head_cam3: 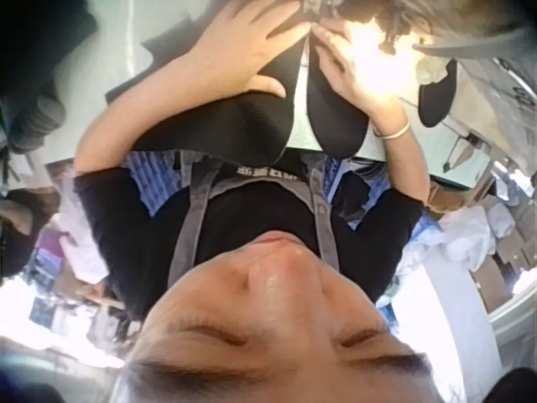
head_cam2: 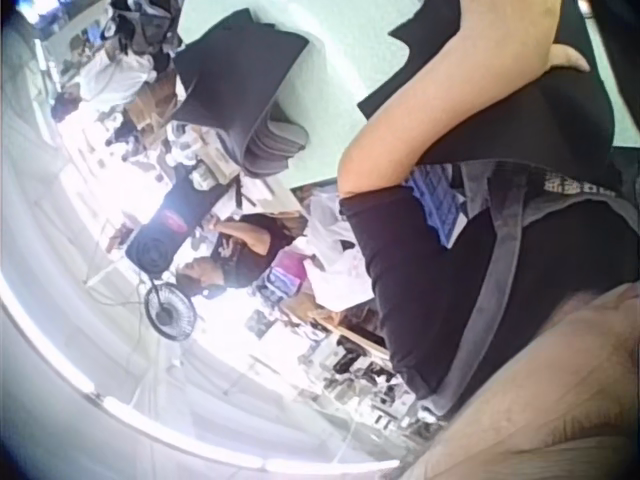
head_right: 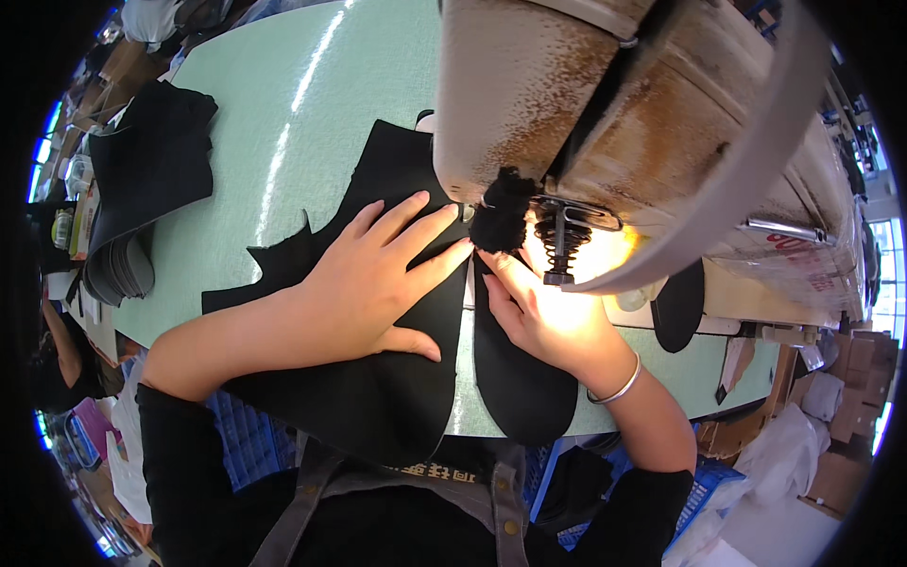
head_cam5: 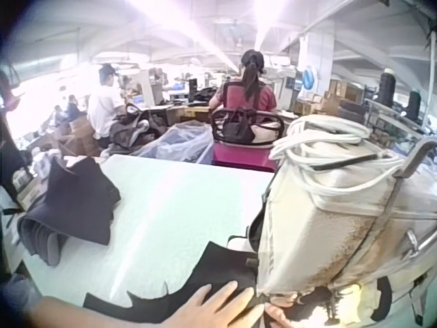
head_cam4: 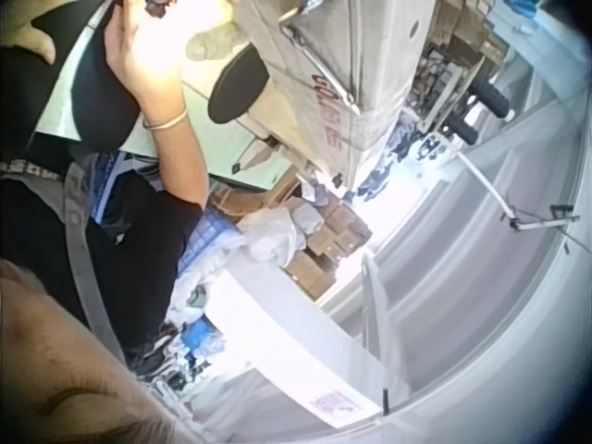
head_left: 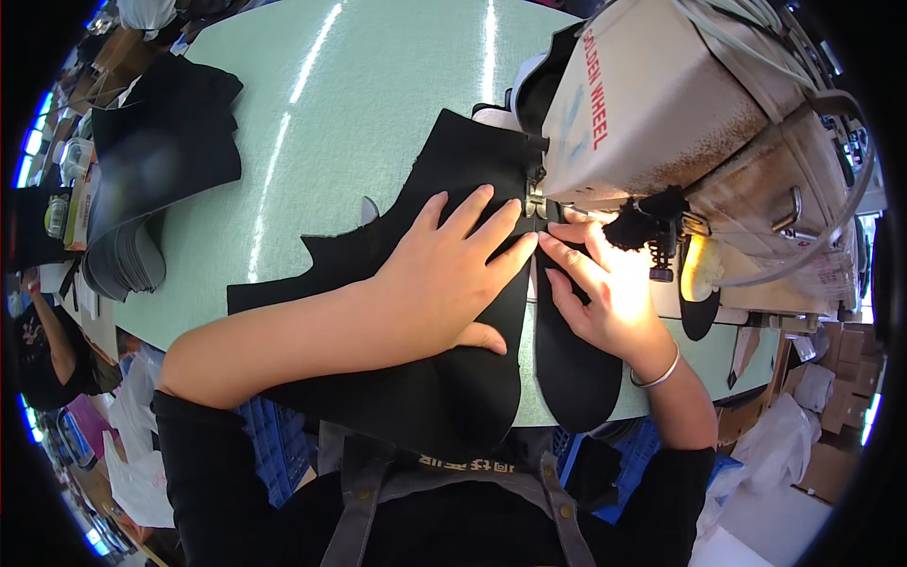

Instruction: The person replaces a spool of thread on the sewing machine stand and threads it. The person then sews fabric pieces together using the sewing machine and trims the thread with snips.

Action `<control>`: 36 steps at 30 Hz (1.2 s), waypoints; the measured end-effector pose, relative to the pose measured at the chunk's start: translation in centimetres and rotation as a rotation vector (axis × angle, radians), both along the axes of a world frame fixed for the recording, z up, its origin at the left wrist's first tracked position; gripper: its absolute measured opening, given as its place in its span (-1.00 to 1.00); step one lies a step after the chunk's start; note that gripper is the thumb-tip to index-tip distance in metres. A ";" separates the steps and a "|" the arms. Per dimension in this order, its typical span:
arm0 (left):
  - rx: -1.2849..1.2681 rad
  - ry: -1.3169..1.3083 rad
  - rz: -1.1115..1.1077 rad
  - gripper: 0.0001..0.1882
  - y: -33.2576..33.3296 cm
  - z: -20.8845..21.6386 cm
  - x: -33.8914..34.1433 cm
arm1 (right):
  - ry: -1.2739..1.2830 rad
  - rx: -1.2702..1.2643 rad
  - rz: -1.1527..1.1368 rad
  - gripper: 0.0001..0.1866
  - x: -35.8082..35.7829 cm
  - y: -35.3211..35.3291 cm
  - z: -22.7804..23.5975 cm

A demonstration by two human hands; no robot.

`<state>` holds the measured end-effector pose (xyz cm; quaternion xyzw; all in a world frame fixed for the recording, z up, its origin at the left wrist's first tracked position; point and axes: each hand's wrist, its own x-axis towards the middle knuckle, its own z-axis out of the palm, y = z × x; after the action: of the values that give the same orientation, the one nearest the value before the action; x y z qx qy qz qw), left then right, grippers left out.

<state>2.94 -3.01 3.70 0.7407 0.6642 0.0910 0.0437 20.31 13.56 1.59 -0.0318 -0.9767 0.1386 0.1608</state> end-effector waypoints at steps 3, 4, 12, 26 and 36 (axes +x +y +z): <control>0.002 -0.019 -0.015 -0.13 0.2 -0.2 -0.3 | 0.033 -0.012 -0.013 -0.60 -0.2 0.0 -0.3; 0.033 -0.027 -0.030 -0.14 0.4 -0.3 -0.4 | 0.001 -0.036 -0.044 -0.62 -0.2 0.0 -0.5; 0.141 -0.056 -0.075 -0.29 1.6 -1.8 -1.5 | 0.050 -0.061 -0.034 -0.67 -0.6 0.9 -0.6; 0.677 0.519 -0.125 -0.71 11.9 1.2 -9.7 | -0.992 2.848 0.460 -0.90 3.4 11.4 -2.9; 0.919 0.097 0.079 -0.87 15.4 -4.7 -11.8 | -1.104 3.593 1.016 -0.85 6.6 15.5 -3.5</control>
<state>-8.90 12.43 -1.02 0.6608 0.5838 0.3429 -0.3240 26.92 29.04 -1.90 -0.3502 -0.1896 0.8586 0.3229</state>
